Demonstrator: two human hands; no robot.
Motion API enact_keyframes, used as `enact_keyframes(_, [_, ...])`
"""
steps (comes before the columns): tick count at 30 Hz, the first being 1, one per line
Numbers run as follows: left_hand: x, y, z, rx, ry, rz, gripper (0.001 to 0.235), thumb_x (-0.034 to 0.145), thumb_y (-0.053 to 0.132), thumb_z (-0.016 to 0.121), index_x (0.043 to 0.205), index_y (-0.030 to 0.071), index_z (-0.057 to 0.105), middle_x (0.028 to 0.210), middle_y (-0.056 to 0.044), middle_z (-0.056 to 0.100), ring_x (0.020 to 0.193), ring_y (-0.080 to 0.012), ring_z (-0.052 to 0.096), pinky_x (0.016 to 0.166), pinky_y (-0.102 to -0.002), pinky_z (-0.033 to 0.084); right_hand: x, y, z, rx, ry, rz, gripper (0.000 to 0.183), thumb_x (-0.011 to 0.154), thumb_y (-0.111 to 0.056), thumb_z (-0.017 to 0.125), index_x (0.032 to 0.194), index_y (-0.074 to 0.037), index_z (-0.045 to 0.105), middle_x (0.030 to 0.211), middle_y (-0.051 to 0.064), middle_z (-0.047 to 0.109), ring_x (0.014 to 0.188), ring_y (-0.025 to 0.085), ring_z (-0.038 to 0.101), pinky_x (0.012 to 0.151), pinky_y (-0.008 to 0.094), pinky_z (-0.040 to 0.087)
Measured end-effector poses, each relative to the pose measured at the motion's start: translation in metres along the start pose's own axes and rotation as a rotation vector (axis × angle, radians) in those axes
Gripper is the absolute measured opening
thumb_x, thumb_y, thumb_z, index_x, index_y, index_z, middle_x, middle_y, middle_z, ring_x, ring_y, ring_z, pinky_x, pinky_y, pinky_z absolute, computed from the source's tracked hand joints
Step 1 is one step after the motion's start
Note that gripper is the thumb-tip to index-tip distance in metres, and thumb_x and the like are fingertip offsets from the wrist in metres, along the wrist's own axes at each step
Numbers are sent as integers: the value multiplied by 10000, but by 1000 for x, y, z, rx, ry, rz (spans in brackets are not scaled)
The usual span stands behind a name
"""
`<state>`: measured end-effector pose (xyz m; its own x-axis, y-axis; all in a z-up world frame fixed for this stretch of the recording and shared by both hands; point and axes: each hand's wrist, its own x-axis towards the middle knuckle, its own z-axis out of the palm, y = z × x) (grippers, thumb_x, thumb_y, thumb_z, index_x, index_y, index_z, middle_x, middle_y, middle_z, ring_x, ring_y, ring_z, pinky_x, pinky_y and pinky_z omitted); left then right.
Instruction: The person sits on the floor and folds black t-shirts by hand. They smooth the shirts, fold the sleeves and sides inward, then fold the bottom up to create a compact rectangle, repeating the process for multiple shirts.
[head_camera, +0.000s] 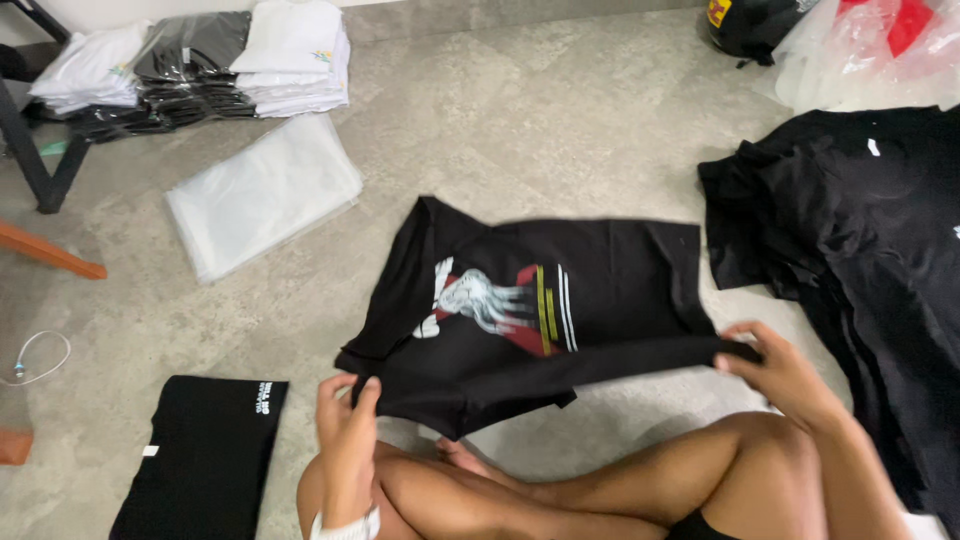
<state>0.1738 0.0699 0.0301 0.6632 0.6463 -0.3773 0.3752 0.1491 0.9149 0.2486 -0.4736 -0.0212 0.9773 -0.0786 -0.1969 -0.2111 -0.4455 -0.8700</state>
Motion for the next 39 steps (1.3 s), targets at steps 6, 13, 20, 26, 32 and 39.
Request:
enact_keyframes(6, [-29, 76, -16, -357, 64, 418, 429, 879, 60, 577, 1285, 115, 451, 1428, -99, 486, 1326, -180, 468, 1078, -265, 356, -31, -54, -62, -376, -15, -121, 282, 689, 6, 733, 943, -91, 809, 895, 6, 795, 894, 97, 669, 903, 234, 442])
enact_keyframes(13, [237, 27, 110, -644, 118, 43, 549, 764, -39, 591, 1266, 184, 587, 1081, -87, 676, 938, -177, 635, 810, -302, 550, 127, -121, -9, -785, 54, 164, 310, 795, -247, 490, 986, -180, 726, 999, 237, 679, 989, 438, 635, 801, 501, 512])
enact_keyframes(20, [182, 286, 105, -676, -139, 997, 543, 835, -209, 558, 1303, 65, 585, 1419, -118, 511, 1390, -294, 373, 1139, -393, 342, 210, -216, -98, -417, 492, -232, 259, 786, -90, 562, 953, -143, 752, 648, 10, 559, 620, 161, 507, 520, 352, 416])
enact_keyframes(26, [78, 278, 59, -377, 29, 1375, 271, 899, -139, 576, 1151, -45, 608, 1183, -182, 628, 1149, -287, 581, 1011, -383, 466, 197, -184, -113, -456, 409, -695, 373, 855, 99, 539, 1155, -5, 734, 973, 115, 660, 846, 205, 550, 709, 334, 426])
enact_keyframes(32, [118, 77, 54, 5, 246, 877, 206, 825, -9, 641, 1015, 67, 665, 1020, -75, 647, 960, -208, 581, 910, -339, 445, 164, -68, -47, -602, 415, -743, 521, 670, 32, 576, 1144, -79, 761, 947, 166, 625, 869, 309, 582, 831, 388, 462])
enact_keyframes(39, [227, -206, 71, 297, 175, -84, 834, 645, 259, 832, 1293, 50, 349, 1193, -247, 511, 1117, -382, 529, 805, -498, 499, 126, 116, 30, -920, 234, -128, 399, 702, -216, 737, 1096, -268, 763, 1047, 112, 653, 1073, 290, 659, 970, 361, 535])
